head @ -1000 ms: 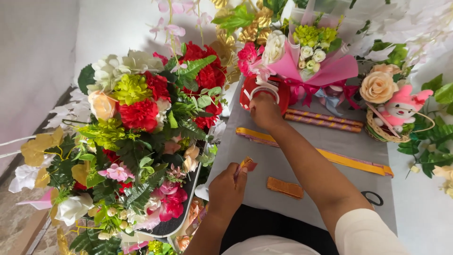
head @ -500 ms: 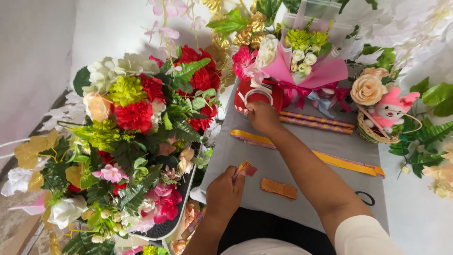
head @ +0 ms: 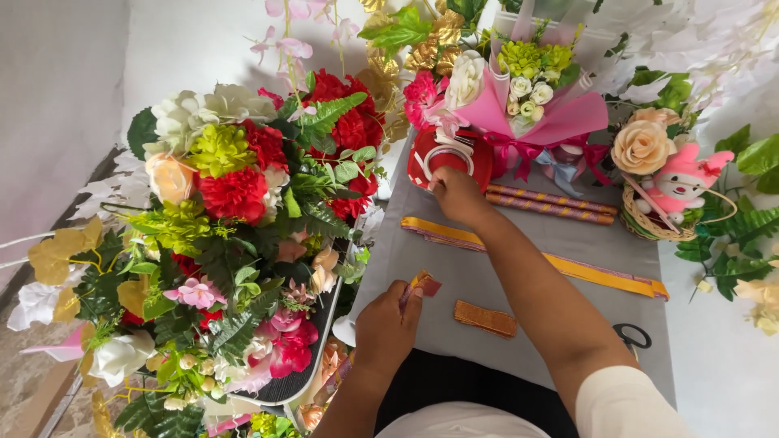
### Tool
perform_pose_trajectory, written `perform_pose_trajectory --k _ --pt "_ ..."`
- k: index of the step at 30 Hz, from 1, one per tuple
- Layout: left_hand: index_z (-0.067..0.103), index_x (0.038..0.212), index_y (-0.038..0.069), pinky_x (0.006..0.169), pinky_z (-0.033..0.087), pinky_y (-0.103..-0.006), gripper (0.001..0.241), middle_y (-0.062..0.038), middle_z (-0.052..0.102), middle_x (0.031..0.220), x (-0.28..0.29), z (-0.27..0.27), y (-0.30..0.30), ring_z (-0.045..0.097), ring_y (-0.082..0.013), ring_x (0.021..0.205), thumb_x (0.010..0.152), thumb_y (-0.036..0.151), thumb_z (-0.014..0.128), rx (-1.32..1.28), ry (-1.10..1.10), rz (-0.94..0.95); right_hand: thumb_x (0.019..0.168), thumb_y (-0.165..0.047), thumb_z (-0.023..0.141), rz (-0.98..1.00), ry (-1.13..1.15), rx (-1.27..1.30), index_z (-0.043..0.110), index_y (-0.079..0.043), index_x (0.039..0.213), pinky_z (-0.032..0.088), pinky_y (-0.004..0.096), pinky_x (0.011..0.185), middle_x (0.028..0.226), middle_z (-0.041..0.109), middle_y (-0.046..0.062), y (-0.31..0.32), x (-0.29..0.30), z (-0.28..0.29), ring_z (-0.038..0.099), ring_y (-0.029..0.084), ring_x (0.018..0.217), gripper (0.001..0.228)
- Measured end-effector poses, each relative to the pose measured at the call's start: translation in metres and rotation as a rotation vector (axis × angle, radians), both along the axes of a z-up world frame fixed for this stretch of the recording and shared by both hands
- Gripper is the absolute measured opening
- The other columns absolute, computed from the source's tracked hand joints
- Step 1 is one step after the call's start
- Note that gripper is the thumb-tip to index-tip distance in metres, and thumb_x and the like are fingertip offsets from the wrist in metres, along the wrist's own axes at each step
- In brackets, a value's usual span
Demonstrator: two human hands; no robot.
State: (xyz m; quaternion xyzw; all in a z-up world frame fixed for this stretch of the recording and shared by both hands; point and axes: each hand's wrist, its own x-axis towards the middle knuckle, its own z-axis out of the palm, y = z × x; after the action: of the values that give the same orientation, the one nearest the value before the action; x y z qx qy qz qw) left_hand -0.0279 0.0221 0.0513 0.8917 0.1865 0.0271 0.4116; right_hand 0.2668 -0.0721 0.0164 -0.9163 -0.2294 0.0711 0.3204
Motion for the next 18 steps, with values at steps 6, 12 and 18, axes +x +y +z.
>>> perform_pose_trajectory --k 6,12,18 --pt "0.059 0.092 0.017 0.058 0.044 -0.0410 0.032 0.000 0.062 0.069 -0.002 0.007 -0.005 0.059 -0.0244 0.064 0.102 0.045 0.046 0.023 -0.033 -0.070 0.095 -0.013 0.067 0.626 0.126 0.077 0.067 -0.018 0.092 0.051 0.029 0.077 0.102 0.065 -0.002 -0.067 -0.122 0.106 0.064 0.013 0.093 0.007" --pt "0.055 0.086 0.016 0.059 0.041 -0.0401 0.035 0.000 0.059 0.067 -0.004 0.019 -0.031 0.057 -0.0238 0.063 0.102 0.046 0.044 0.051 -0.010 -0.170 0.099 -0.026 0.061 0.574 0.011 -0.113 0.064 -0.018 0.089 0.050 0.037 0.087 0.112 0.068 -0.001 -0.094 -0.183 0.124 0.064 0.018 0.107 0.013" --pt "0.056 0.089 0.016 0.057 0.042 -0.0401 0.034 0.000 0.062 0.071 -0.010 0.026 -0.053 0.059 -0.0236 0.064 0.103 0.044 0.045 0.130 -0.107 -0.260 0.095 -0.042 0.051 0.410 0.055 -0.188 0.059 -0.017 0.078 0.046 0.033 0.076 0.084 0.070 -0.004 -0.118 -0.203 0.143 0.061 0.014 0.081 0.031"
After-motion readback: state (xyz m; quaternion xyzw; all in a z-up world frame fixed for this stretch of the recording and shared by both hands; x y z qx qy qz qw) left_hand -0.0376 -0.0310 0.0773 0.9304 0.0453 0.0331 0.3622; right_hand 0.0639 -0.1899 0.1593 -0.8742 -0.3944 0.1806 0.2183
